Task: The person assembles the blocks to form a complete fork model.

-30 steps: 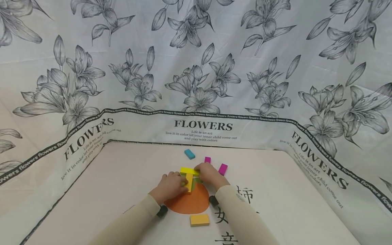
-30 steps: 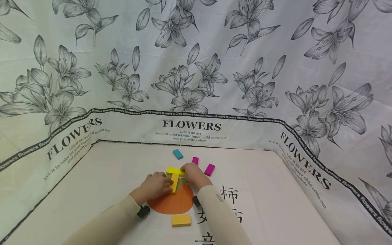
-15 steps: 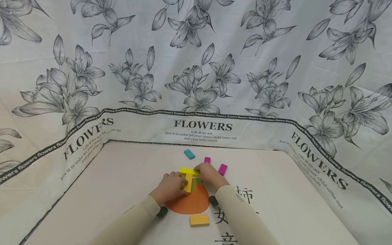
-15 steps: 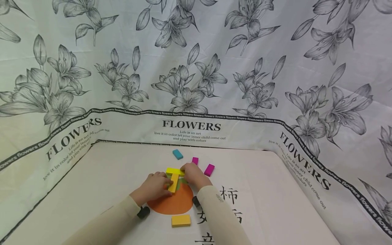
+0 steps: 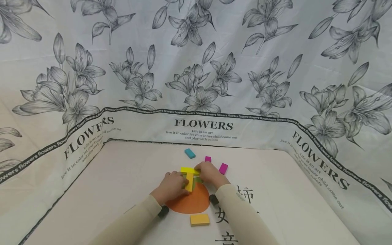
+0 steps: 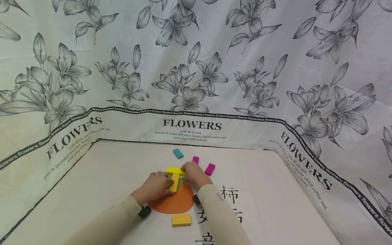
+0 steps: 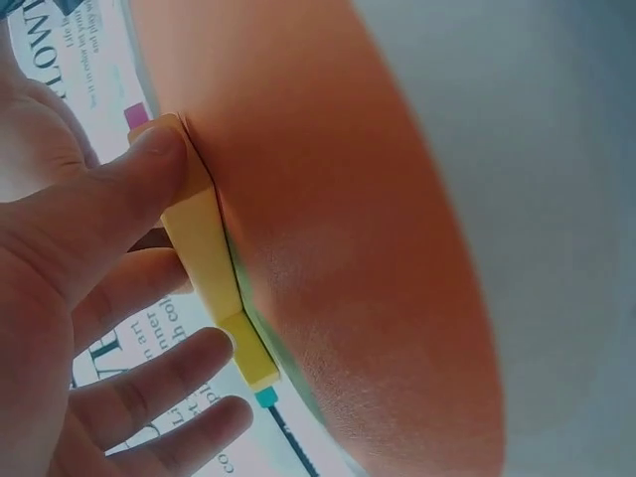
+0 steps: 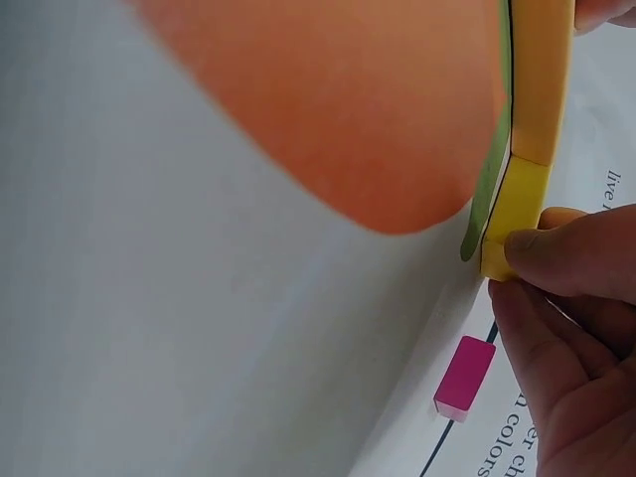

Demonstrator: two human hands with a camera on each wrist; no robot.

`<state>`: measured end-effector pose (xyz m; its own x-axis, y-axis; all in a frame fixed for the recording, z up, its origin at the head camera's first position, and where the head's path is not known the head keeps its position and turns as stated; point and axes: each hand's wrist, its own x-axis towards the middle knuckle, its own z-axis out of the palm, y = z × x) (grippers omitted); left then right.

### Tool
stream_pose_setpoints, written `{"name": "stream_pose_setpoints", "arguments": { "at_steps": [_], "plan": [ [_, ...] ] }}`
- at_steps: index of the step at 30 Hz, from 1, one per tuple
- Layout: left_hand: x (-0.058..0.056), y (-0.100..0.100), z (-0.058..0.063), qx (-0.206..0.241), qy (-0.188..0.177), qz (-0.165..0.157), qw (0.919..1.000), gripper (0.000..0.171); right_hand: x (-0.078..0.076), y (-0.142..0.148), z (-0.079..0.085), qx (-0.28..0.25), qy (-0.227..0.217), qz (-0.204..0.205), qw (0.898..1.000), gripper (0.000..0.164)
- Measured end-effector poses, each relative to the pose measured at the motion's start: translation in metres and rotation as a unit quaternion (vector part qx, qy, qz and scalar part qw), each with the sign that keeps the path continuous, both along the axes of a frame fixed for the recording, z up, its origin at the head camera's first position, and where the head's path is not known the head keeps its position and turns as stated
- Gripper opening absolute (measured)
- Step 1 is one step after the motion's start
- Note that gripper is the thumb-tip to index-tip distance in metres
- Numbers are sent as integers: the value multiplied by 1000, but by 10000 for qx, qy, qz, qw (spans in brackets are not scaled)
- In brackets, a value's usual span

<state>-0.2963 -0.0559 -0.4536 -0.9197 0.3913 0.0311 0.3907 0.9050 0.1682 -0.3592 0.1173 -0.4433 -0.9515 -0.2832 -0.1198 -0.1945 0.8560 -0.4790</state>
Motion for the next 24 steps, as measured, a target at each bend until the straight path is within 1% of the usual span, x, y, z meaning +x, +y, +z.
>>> {"name": "stream_pose_setpoints", "arguments": {
  "at_steps": [7, 12, 17, 20, 24],
  "plan": [
    [1, 1, 2, -54, -17, 82, 10000, 44, -1, 0, 1, -55, -50, -11, 10000, 42],
    [4, 1, 0, -60, -88, 113, 9999, 48, -1, 0, 1, -48, -66, 6, 10000, 40],
    [9, 1, -1, -157, -93, 109, 9998, 54, -1, 0, 2, 13, -53, 59, 10000, 39],
    [13, 2, 1, -144, -66, 55, 9999, 55, -2, 0, 2, 14, -94, 58, 9999, 40],
    [17, 3, 4, -62, 6, -101, 9999, 49, -3, 0, 3, 44, -58, 110, 9999, 39]
  ]
}}
